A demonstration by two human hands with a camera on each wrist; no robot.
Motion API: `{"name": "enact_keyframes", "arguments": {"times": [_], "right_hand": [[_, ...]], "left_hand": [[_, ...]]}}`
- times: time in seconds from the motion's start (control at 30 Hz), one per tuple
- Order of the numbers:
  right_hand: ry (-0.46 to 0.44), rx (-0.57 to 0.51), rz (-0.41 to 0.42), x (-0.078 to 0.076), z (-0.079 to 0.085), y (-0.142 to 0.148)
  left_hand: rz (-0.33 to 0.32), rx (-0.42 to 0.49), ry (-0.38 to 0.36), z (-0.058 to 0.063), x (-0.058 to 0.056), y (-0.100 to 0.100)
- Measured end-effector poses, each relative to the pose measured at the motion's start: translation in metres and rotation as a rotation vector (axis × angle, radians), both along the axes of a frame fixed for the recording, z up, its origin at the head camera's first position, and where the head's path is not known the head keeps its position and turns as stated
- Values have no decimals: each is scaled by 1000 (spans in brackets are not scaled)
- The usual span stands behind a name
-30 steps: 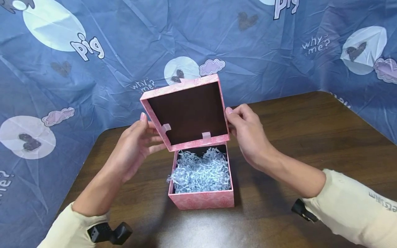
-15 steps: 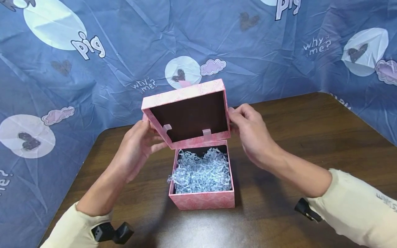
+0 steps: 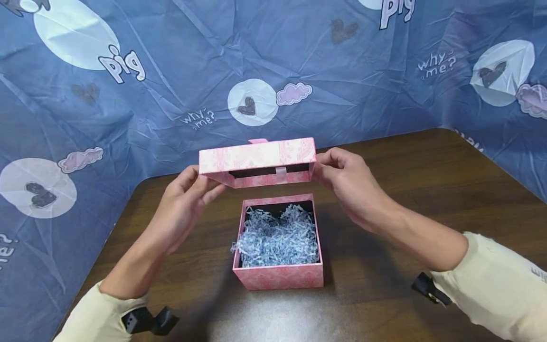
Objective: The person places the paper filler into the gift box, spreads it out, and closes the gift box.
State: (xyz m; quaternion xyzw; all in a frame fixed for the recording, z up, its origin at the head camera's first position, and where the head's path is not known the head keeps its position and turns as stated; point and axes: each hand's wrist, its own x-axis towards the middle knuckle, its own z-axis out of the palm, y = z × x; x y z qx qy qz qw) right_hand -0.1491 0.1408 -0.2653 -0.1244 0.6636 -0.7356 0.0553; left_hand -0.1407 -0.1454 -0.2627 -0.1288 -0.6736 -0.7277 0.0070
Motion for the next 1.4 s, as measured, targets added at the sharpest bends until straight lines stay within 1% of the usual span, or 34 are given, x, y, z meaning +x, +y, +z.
{"name": "enact_keyframes", "arguments": {"times": [0.13,0.2,0.3,0.37,0.43,0.67,0.77,0.83,0.97,1.07,1.2,1.3,1.4], "right_hand": [[-1,60,-35,1,0,2],[25,130,-51,2,-1,2],[61,264,-65,4,-1,2],[92,342,-69,6,-2,1],[109,380,-78,8,-3,0],[160,409,-110,11,-8,-2],[186,412,-110,15,-12,-1],[211,412,-107,18,-15,-1],[272,438,-104,21,-24,0],[323,474,-104,23,-30,-1],[385,489,-100,25,-38,-3],[416,492,-102,26,-43,-4],[447,487,-92,28,-48,-5]], "left_hand": [[-53,-7,-41,-1,1,-6],[-94,-12,-61,-2,1,-9],[-154,-15,-68,-6,3,-15],[-177,-26,-61,-8,4,-18],[-185,-38,-59,-10,6,-19],[-171,-73,-62,-15,9,-20],[-152,-122,-53,-17,11,-20],[-150,-143,-43,-18,12,-20],[-177,-110,-40,-23,15,-20],[-192,-91,-56,-27,18,-22],[-203,-115,-63,-30,20,-24],[-212,-127,-45,-33,21,-25],[-206,-140,-23,-38,22,-25]]}}
